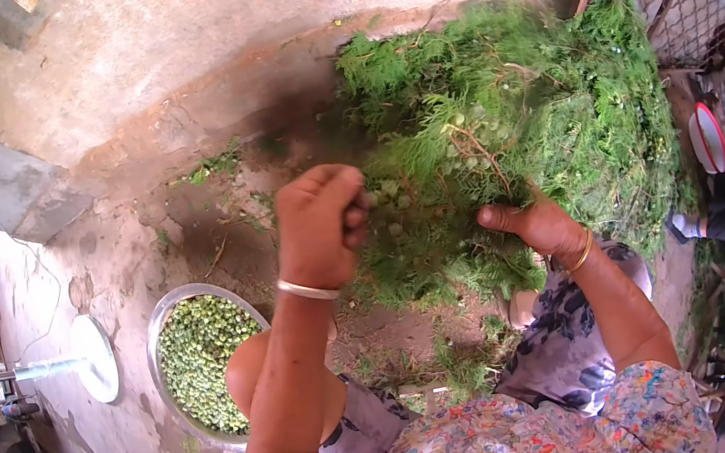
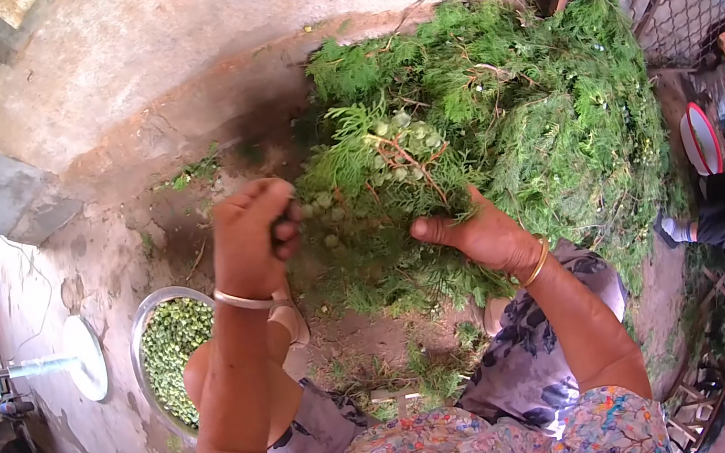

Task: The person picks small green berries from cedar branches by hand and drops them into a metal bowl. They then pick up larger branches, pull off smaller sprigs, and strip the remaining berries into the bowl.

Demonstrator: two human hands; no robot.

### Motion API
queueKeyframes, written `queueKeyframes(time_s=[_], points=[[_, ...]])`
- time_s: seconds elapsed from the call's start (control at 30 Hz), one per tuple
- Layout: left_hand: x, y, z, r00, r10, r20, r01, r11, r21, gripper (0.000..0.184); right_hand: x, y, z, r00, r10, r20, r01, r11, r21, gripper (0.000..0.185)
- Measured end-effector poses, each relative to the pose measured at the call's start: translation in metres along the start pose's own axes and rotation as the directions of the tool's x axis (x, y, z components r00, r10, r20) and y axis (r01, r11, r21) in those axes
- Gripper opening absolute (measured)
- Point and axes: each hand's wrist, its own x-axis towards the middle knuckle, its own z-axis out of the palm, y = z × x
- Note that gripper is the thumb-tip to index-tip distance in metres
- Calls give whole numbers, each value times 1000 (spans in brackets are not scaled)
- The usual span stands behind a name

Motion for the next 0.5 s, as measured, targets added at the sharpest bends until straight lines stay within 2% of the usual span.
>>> queueKeyframes(time_s=[0.03,0.1,0.2,0.27,0.33,0.37,0.4,0.43,0.5], points=[[1,4,-6,1000,0,2,0,1000,0,11,2,2,-4,999,38,29,-39,999,24,69],[4,14,-19,991,93,95,-60,951,-302,12,1,1,-5,996,72,57,-75,996,48,71],[-4,19,-14,978,115,173,-42,924,-380,15,-1,-3,-4,998,66,17,-67,988,138,70],[-7,15,-7,974,110,200,-18,910,-414,14,1,0,-7,996,83,12,-84,996,34,68],[-6,7,-2,991,14,130,-7,998,-58,14,2,2,-7,997,70,21,-70,998,-3,67],[-4,-1,2,992,14,129,-6,998,-59,14,3,2,-8,998,56,29,-55,998,-40,66],[-2,-9,7,976,199,85,-213,949,232,15,2,2,-7,998,57,29,-56,998,-41,66],[-1,-14,13,920,380,98,-375,777,505,15,2,0,-6,997,51,53,-50,998,-31,65],[-2,-19,17,915,398,71,-375,768,520,18,1,-7,-2,996,46,78,-45,999,-19,65]])
